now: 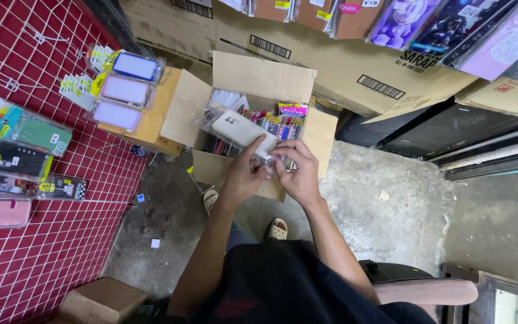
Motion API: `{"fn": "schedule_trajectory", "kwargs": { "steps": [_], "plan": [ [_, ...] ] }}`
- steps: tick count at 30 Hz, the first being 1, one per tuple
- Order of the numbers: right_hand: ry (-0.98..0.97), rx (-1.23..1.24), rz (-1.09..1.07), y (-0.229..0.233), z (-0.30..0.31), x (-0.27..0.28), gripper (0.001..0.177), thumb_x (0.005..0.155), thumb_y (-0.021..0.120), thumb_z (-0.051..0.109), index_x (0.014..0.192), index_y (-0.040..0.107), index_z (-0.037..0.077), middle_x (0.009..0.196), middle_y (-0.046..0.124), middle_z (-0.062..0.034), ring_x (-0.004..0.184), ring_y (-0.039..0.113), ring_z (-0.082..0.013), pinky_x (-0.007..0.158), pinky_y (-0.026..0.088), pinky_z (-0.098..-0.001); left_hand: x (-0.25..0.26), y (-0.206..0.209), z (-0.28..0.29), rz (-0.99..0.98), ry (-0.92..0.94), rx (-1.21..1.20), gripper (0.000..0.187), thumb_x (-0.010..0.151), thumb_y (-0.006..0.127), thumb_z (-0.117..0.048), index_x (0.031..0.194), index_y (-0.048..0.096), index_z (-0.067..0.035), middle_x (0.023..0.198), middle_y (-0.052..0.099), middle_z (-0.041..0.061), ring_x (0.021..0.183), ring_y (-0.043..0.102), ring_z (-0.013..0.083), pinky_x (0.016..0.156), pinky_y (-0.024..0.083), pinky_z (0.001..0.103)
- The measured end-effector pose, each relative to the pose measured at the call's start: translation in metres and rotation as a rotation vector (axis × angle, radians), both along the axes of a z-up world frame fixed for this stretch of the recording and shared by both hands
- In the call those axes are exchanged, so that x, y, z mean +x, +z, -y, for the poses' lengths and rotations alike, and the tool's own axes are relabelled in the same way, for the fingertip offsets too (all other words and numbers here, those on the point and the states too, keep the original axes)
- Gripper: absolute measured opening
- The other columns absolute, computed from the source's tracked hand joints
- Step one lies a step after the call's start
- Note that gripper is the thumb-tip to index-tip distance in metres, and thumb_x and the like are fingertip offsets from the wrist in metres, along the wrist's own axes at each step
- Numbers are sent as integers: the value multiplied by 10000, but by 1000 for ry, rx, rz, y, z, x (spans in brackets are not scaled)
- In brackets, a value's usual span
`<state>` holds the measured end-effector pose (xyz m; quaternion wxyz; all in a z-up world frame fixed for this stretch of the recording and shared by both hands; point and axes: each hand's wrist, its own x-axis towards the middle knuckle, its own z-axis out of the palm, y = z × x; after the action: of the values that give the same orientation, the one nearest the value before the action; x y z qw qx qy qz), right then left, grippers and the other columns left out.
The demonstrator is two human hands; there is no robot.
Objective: Checking and organizing various phone cases into storage boxes.
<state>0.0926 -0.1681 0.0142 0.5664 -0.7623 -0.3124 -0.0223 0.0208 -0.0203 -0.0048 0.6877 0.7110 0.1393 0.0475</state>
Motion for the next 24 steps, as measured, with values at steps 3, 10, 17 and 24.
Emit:
{"fn": "schedule_trajectory", "kwargs": {
  "steps": [3,10,17,24],
  "plan": [
    [-33,-60,114,2,1,1,238,767,838,-4,986,795,78,1127,703,-91,1124,656,-271,969,548,-357,-6,-4,-4,50,-23,-33,759,887,548,163,1577,372,-97,1268,629,125,1023,670,128,818,649,282],
    [213,5,-73,25,22,20,495,633,935,124,1083,734,69,1288,626,-106,1253,570,-252,1067,473,-412,-23,-21,-37,141,-9,-253,646,938,714,64,1554,548,-39,1063,632,123,922,660,161,845,619,306],
    [288,109,-201,-17,36,27,162,822,840,-2,951,753,41,1309,680,-105,1265,630,-237,1104,505,-380,-31,12,-33,123,-197,-167,734,734,892,-77,1391,565,-78,1198,653,60,975,628,97,861,599,261],
    [291,278,-384,-25,32,20,116,872,779,-56,950,711,-2,1252,672,-112,1135,651,-185,1007,556,-339,-27,-18,-16,196,-27,31,300,855,839,-50,1115,691,-39,1011,764,75,872,722,104,743,609,255]
  ]
}}
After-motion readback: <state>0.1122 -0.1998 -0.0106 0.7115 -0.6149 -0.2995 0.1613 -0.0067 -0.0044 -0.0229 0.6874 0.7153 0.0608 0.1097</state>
